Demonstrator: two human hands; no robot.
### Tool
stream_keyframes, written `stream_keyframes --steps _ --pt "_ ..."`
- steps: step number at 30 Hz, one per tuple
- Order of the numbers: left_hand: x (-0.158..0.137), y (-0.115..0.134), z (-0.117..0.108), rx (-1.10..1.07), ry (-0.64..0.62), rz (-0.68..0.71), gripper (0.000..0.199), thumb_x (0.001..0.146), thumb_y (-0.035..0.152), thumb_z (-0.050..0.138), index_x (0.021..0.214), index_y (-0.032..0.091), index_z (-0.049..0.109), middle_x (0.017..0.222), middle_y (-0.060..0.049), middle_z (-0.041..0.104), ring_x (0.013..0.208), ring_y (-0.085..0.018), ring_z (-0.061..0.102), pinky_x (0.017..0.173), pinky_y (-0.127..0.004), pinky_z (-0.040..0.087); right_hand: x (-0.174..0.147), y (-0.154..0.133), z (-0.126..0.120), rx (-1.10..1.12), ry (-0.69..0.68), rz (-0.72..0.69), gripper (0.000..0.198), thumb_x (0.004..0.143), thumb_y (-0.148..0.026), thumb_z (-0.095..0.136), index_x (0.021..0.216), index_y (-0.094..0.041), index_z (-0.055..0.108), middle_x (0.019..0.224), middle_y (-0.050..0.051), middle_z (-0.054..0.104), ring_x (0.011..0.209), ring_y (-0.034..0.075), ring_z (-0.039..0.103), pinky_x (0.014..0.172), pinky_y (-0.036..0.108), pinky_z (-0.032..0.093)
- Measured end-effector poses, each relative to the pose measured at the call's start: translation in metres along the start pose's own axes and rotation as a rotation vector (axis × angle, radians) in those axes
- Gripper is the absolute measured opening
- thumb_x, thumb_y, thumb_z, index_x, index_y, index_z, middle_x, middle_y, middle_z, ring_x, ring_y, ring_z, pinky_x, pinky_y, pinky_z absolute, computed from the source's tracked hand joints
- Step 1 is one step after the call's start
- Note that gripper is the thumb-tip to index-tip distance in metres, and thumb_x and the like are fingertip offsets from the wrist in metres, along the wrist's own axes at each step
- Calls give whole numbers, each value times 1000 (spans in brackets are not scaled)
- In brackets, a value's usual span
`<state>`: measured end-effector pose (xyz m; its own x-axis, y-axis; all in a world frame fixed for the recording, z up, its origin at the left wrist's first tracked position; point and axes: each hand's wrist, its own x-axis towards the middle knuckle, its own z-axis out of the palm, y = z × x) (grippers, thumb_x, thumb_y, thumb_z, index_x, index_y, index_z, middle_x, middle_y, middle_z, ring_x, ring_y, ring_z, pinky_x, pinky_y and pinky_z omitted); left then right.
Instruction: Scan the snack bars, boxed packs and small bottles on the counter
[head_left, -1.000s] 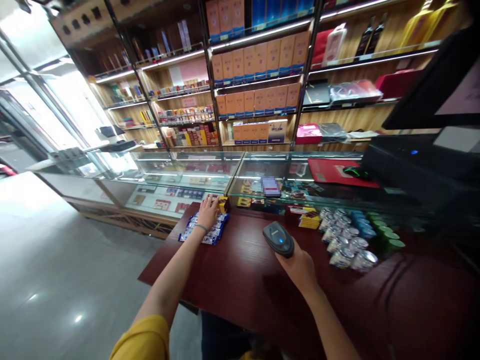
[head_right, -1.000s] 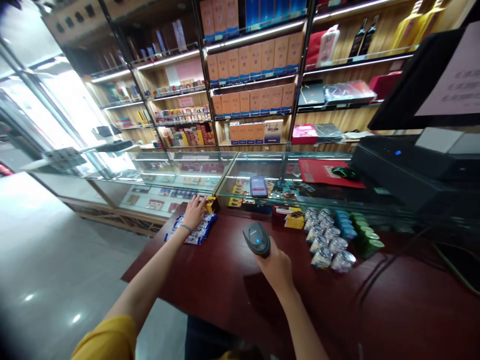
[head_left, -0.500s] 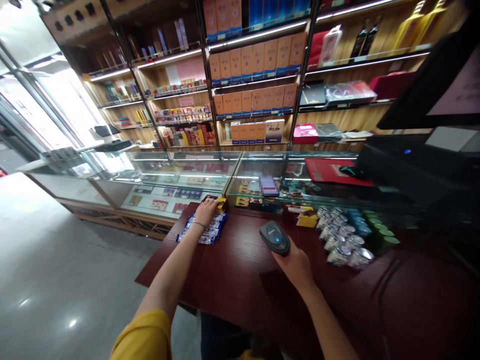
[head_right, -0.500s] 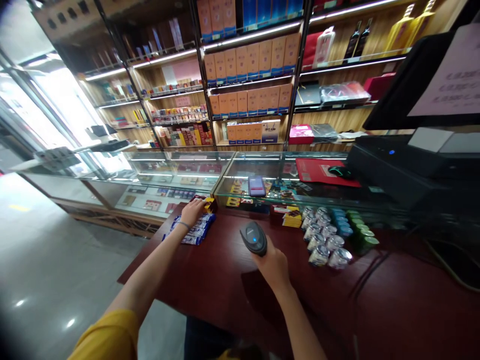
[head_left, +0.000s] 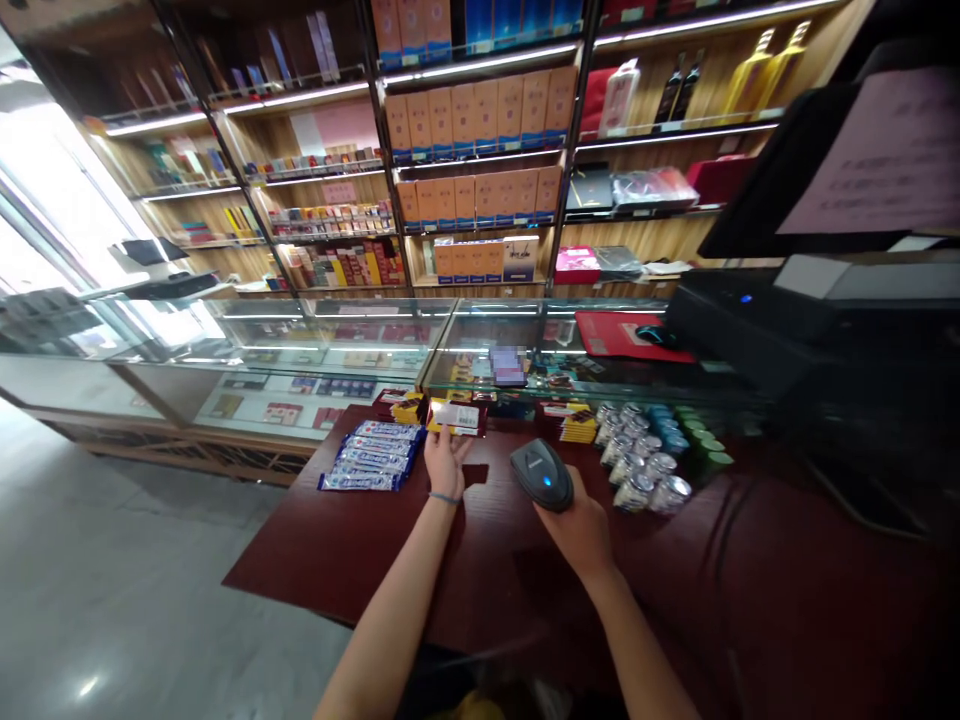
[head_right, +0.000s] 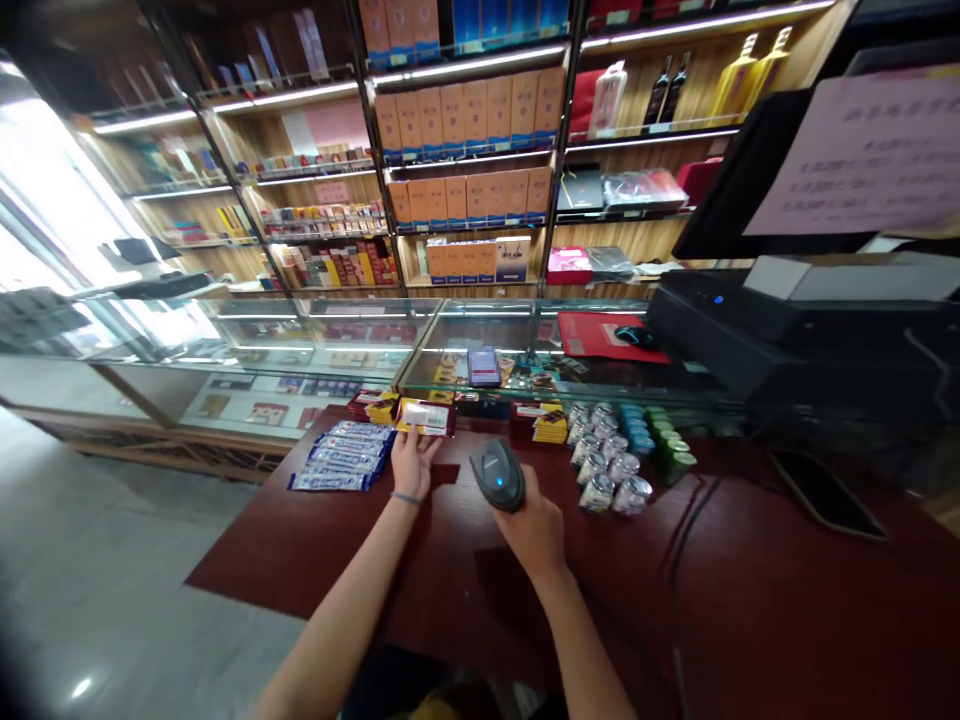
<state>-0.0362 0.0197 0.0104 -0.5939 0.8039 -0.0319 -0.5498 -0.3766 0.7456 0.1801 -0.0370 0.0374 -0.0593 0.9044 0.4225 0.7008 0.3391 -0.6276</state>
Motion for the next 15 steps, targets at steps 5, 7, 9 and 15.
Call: stream_keyframes --steps 5,7,9,15 --pt "-19 -28 -2 -184 -37 -199 20 86 27 68 101 21 56 109 -7 69 100 -19 69 98 -45 52 -3 10 -7 -61 -82 6 36 83 -39 57 116 -26 51 82 2 75 73 27 73 56 28 42" --pt "-19 -33 -6 -184 -29 -234 18 88 26 66 101 22 55 110 -7 69 99 -18 70 100 -47 50 -5 14 -7 -110 -116 -5 36 84 -38 56 118 -26 50 82 2 75 72 27 73 55 28 41" --pt "-18 -35 -7 -178 -15 -249 16 89 25 65 101 22 54 110 -6 69 97 -17 70 100 -47 50 -6 17 -5 -152 -136 -24 38 85 -37 56 120 -26 48 83 2 75 71 27 73 55 29 41" --pt "-15 -36 -5 -203 16 -263 13 91 19 60 102 23 55 113 -5 68 103 -17 68 103 -47 50 -5 22 5 -208 -228 -87 34 82 -37 60 113 -24 53 79 3 74 71 27 72 56 29 40"
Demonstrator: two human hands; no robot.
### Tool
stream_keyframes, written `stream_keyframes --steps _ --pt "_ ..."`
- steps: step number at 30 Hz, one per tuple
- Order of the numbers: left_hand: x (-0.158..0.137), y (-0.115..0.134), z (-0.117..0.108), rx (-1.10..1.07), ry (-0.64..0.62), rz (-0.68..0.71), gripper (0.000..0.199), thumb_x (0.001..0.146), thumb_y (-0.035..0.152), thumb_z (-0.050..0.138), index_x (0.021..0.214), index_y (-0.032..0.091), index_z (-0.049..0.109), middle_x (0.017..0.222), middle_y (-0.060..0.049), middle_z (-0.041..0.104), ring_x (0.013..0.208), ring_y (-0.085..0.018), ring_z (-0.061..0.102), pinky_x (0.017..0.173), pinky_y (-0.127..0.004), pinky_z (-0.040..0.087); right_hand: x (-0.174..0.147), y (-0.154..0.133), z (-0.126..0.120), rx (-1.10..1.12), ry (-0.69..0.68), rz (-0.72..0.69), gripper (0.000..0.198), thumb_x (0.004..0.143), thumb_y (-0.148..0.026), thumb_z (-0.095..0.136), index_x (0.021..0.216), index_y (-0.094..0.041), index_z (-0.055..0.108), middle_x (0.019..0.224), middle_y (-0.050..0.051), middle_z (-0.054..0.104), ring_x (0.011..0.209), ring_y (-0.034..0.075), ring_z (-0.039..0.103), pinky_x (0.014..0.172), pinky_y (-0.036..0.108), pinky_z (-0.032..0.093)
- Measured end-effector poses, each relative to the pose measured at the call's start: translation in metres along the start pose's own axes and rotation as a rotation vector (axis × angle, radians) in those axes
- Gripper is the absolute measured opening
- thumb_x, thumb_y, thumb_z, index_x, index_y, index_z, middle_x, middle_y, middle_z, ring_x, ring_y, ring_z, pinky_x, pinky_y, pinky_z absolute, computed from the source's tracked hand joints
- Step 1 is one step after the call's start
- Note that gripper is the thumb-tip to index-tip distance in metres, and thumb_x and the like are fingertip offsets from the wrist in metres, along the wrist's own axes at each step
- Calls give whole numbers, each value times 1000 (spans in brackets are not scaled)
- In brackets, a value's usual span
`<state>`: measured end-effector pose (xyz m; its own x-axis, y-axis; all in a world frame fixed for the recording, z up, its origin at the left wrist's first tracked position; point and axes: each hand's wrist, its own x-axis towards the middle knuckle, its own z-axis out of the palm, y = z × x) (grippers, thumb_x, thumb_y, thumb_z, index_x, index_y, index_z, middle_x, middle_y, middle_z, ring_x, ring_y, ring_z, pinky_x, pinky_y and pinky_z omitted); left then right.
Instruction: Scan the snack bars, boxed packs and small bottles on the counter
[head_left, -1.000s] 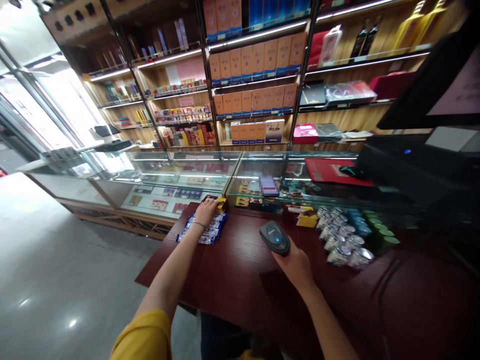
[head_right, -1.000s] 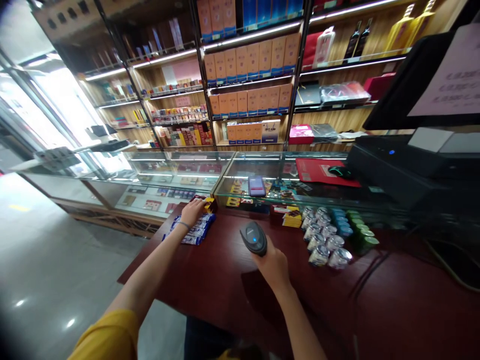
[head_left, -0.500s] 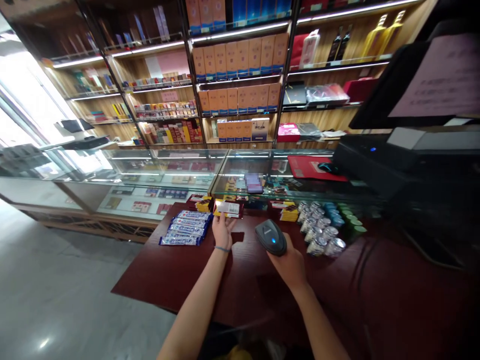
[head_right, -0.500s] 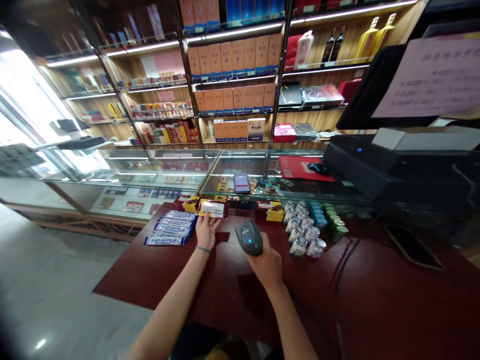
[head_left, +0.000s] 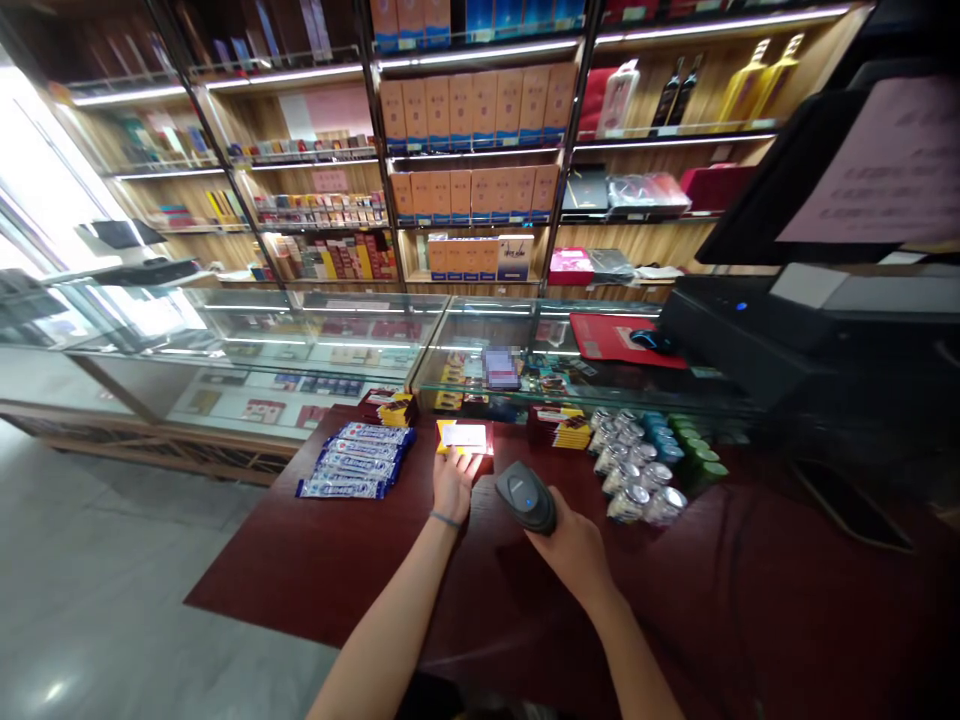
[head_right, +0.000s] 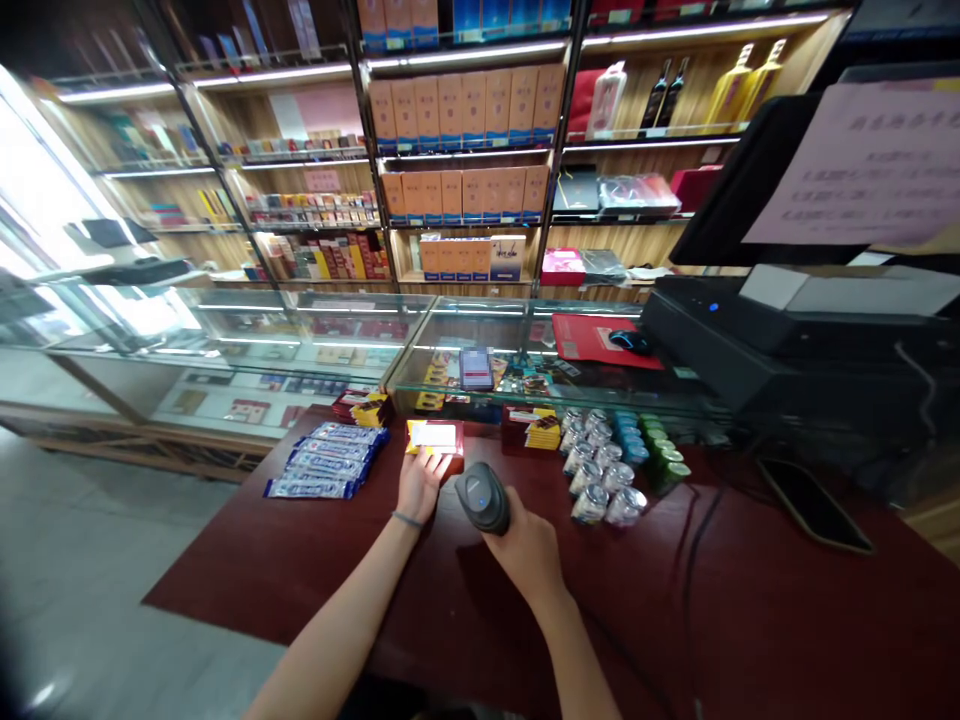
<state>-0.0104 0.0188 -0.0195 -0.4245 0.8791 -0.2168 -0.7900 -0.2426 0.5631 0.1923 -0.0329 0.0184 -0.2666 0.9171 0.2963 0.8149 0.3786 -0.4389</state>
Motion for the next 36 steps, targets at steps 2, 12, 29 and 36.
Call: stream_keyframes --steps 2,12,29,36 --pt "0 -1 0 -8 -8 6 13 91 18 60 102 23 56 115 -5 67 106 -18 67 104 -48 49 0 0 1 -3 -11 0 29 81 -37 61 107 -23 55 76 3 73 70 27 72 56 29 39" --pt "1 -1 -3 157 -76 48 33 80 23 74 108 24 56 106 -4 70 96 -15 69 99 -45 52 -2 6 -21 219 57 129 32 80 -38 59 109 -26 50 80 2 74 76 27 73 60 28 44" --pt "-7 -23 100 857 -391 486 17 78 21 74 95 26 74 100 -6 73 99 -23 67 101 -37 47 -21 71 -59 199 299 226 52 80 -43 58 126 -19 52 79 8 74 74 29 73 62 31 49" --pt "7 -50 132 818 -663 275 24 71 3 73 79 26 73 102 -10 74 117 -26 62 117 -43 32 -29 82 -79 135 363 292 52 79 -44 58 126 -22 53 82 9 75 73 29 72 57 30 46"
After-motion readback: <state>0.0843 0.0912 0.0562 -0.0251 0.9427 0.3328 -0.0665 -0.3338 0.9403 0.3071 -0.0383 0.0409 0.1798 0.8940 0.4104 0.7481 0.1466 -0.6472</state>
